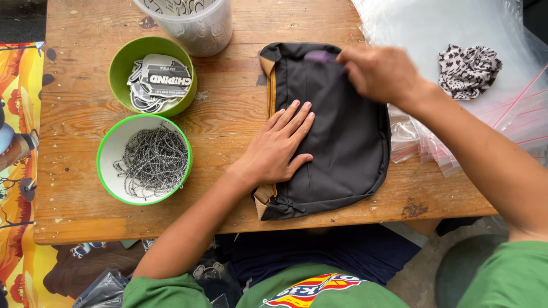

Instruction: The person uses a purple comb to brush the surface of a gray bag placed on a wooden table. They brush the front, sides, and back of the bag. Afterward, they pick up a small sticker and attach it to the bag's zipper.

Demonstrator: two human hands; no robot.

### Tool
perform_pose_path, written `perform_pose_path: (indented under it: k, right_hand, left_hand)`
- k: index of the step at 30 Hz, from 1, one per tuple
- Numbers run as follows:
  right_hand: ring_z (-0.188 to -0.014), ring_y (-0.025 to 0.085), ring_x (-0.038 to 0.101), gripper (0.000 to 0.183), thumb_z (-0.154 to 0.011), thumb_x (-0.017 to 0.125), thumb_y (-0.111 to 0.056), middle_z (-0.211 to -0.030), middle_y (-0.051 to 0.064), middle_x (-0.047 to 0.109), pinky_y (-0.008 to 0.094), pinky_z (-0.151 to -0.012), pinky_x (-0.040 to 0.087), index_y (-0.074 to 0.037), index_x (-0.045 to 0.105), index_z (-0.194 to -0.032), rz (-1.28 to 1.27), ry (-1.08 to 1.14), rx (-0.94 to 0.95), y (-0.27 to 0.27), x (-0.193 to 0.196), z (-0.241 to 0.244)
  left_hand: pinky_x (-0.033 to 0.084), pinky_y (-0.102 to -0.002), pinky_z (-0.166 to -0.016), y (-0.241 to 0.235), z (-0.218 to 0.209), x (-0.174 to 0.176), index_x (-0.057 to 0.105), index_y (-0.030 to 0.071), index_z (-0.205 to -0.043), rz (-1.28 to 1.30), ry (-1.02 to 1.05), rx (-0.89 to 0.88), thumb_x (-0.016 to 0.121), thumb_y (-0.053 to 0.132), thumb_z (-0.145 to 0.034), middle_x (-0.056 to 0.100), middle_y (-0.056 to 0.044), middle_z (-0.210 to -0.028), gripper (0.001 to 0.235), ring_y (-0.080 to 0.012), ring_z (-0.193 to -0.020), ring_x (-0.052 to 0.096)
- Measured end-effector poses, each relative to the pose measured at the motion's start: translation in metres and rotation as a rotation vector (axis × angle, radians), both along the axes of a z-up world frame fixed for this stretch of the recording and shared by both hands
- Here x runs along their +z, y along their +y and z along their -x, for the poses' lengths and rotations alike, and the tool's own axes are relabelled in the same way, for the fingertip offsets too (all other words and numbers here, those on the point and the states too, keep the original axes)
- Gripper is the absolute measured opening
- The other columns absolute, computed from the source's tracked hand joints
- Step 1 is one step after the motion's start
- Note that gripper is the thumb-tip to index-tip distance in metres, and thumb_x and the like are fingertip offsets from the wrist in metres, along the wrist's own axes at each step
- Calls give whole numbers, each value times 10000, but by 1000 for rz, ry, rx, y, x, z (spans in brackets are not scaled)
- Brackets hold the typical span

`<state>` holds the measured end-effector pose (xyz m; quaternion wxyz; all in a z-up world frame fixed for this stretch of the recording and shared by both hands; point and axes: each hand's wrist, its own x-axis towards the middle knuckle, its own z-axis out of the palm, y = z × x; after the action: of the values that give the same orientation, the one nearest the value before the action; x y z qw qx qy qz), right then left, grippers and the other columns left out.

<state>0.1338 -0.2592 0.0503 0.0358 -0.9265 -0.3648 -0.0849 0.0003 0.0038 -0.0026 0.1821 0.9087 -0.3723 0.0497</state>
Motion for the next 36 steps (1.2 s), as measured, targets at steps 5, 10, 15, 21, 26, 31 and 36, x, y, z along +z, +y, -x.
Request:
perform_pose_path:
  k: [5, 10, 15, 21, 26, 31, 36]
  right_hand:
    - [-676, 389, 648, 118, -1003, 623, -165, -938, 100, 692, 502, -492, 479, -129, 637, -1114, 23, -141, -97, 22, 26, -3]
    - [-860, 414, 673, 157, -985, 564, -182, -1060, 108, 719, 567, -578, 486, -121, 629, -1114, -23, 86, -33, 49, 10, 6]
    - [-617, 413, 642, 163, -911, 591, -135, -860, 108, 639, 541, -473, 504, -128, 588, -1074, 93, 1, 33, 49, 1, 31]
    - [-662, 463, 685, 157, -877, 510, -216, -765, 113, 626, 594, -592, 541, -223, 592, -1011, 12, 309, 129, 42, 16, 128]
    - [-840, 366, 774, 149, -824, 590, -179, -818, 62, 801, 487, -697, 604, -203, 689, -933, 39, 1052, 112, 37, 59, 160]
    - [-846, 349, 756, 226, -863, 622, -163, -853, 82, 778, 495, -665, 592, -206, 697, -1072, -133, 829, 96, 11, 54, 158]
    - [-781, 270, 759, 103, -899, 613, -170, -778, 5, 754, 396, -673, 603, -202, 695, -954, -170, 812, 87, 3, 25, 173]
  left_hand:
    - [274, -469, -1228, 3, -7, 7, 356, -10, -1506, 219, 78, -27, 611, 321, -959, 347, -231, -1585, 688, -398, -1482, 319]
    - [380, -450, -1180, 12, -18, 11, 446, -58, -1338, 496, -8, 119, 423, -159, -801, 488, -247, -1346, 547, -406, -1320, 463]
    - [414, -468, -1142, 8, -15, -13, 299, -73, -1468, 239, -132, 386, 458, 0, -791, 471, -274, -1432, 699, -403, -1379, 455]
    - [405, -486, -1101, 11, -16, -6, 287, -112, -1493, 239, -129, 349, 405, -40, -733, 510, -285, -1315, 773, -454, -1346, 459]
    - [412, -483, -1095, 10, -19, -15, 318, -95, -1488, 197, -146, 347, 435, -31, -766, 524, -263, -1306, 735, -440, -1338, 474]
    - [343, -461, -1165, 7, -17, -12, 352, -81, -1485, 209, -194, 334, 513, -21, -778, 523, -253, -1371, 728, -421, -1376, 461]
    - [290, -495, -1212, -10, -3, -1, 349, -74, -1506, 379, -22, 68, 548, 188, -1011, 427, -287, -1511, 594, -445, -1461, 358]
